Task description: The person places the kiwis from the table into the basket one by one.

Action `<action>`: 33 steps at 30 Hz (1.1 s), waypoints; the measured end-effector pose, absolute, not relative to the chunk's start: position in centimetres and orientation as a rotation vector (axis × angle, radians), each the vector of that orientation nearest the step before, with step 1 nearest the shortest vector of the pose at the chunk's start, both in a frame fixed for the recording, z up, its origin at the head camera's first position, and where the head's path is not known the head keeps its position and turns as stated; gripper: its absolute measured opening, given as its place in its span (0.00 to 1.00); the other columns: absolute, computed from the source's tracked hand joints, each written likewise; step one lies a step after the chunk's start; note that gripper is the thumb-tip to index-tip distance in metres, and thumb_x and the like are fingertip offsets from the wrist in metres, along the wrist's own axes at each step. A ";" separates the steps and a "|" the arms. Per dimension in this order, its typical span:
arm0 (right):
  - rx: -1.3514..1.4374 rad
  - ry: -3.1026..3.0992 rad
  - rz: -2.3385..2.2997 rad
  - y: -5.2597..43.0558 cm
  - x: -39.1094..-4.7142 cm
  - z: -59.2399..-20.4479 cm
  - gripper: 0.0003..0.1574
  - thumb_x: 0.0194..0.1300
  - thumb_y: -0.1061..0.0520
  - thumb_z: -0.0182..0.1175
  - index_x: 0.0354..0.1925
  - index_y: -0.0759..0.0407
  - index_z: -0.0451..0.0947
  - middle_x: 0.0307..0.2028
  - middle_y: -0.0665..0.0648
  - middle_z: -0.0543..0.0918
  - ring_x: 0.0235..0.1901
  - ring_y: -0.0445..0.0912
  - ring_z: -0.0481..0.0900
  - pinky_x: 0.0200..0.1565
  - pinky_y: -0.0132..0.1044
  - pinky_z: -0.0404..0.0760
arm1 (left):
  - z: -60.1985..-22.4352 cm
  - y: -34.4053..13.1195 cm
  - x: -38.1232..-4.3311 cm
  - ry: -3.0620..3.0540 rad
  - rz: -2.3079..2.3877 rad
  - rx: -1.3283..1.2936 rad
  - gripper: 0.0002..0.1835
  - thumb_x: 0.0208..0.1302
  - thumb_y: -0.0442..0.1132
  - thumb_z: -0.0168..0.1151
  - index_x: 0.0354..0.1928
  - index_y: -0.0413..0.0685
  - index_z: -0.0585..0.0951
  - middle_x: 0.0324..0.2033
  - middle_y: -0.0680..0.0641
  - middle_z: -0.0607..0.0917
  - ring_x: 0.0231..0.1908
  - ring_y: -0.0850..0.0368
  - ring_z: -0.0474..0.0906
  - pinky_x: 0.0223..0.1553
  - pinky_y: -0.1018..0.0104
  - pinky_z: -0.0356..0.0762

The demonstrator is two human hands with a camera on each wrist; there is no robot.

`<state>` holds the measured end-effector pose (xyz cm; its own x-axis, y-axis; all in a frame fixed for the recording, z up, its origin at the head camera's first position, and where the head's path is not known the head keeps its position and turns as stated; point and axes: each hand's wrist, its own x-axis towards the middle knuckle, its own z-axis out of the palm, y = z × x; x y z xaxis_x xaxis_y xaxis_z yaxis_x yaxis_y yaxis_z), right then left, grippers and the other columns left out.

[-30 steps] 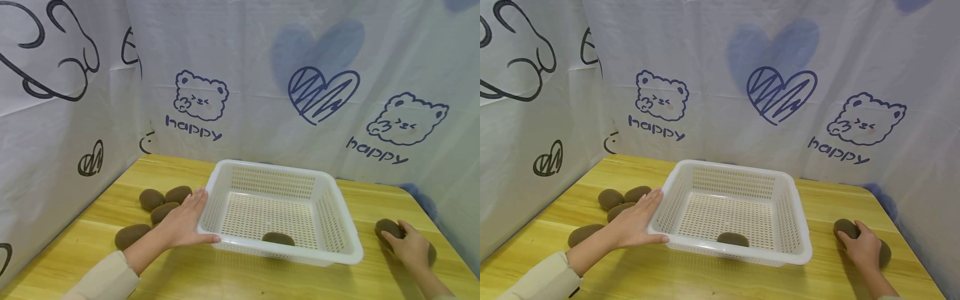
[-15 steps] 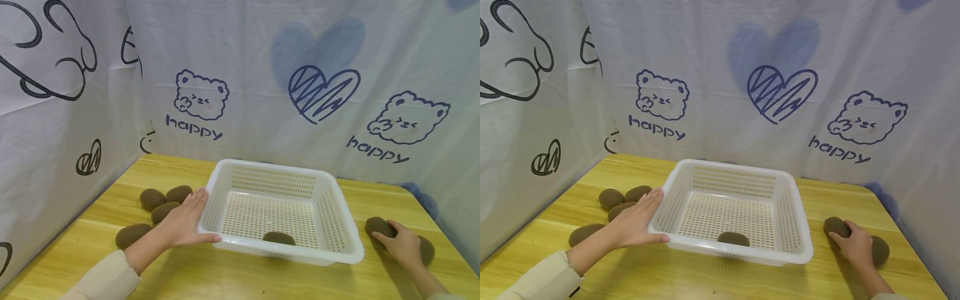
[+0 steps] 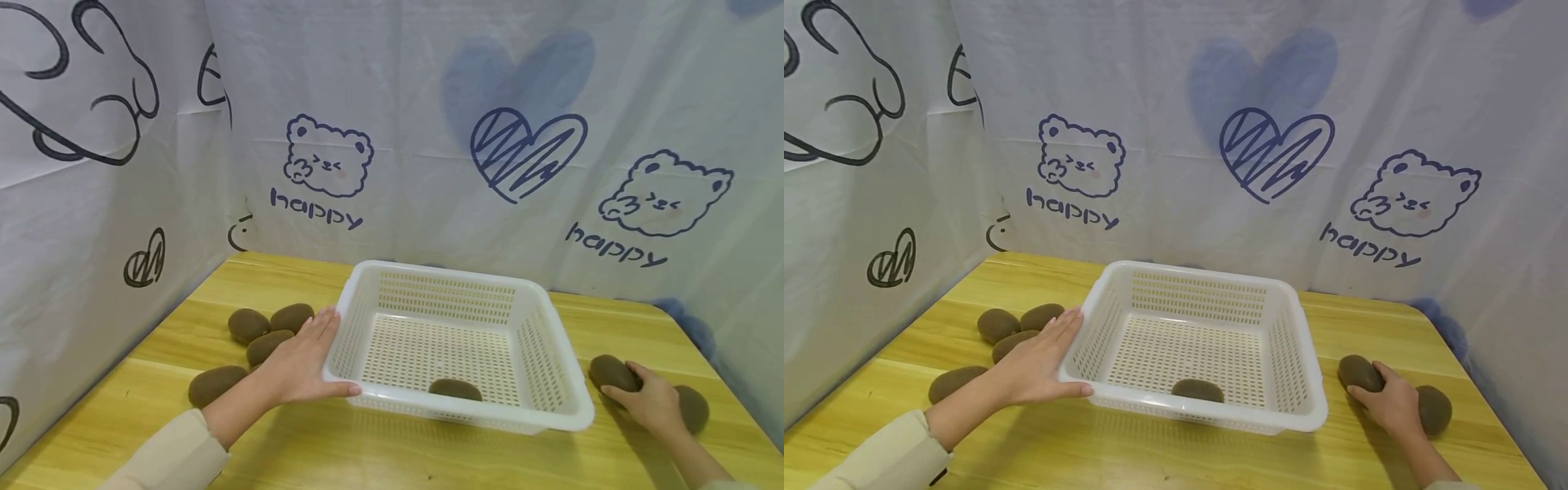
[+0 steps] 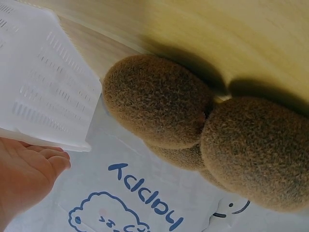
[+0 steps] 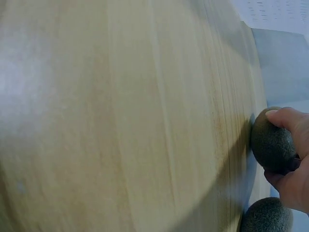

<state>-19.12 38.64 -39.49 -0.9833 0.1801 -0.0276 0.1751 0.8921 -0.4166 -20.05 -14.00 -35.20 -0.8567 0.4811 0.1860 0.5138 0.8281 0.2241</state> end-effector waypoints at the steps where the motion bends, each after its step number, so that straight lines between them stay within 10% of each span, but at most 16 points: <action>1: -0.287 -3.043 0.673 38.6 -19.1 -39.5 0.52 0.61 0.42 0.58 0.63 0.80 0.52 0.59 0.84 0.56 0.55 0.77 0.59 0.51 0.67 0.67 | -35.2 -14.0 -20.0 -2.888 -0.405 -0.788 0.61 0.45 0.71 0.58 0.68 0.29 0.52 0.69 0.32 0.54 0.70 0.41 0.51 0.70 0.50 0.52; 33: -0.356 -2.829 0.805 36.8 -18.7 -36.6 0.52 0.59 0.36 0.58 0.65 0.71 0.58 0.61 0.78 0.61 0.57 0.74 0.60 0.52 0.66 0.66 | -35.0 -13.9 -19.8 -2.887 -0.326 -0.798 0.61 0.47 0.72 0.56 0.68 0.29 0.52 0.69 0.32 0.52 0.70 0.40 0.49 0.71 0.50 0.51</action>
<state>-18.69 36.83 -36.62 -0.9555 0.2759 0.1047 0.1795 0.8249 -0.5360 -19.84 -13.94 -34.95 -0.8520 0.4918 0.1797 0.5195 0.8368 0.1728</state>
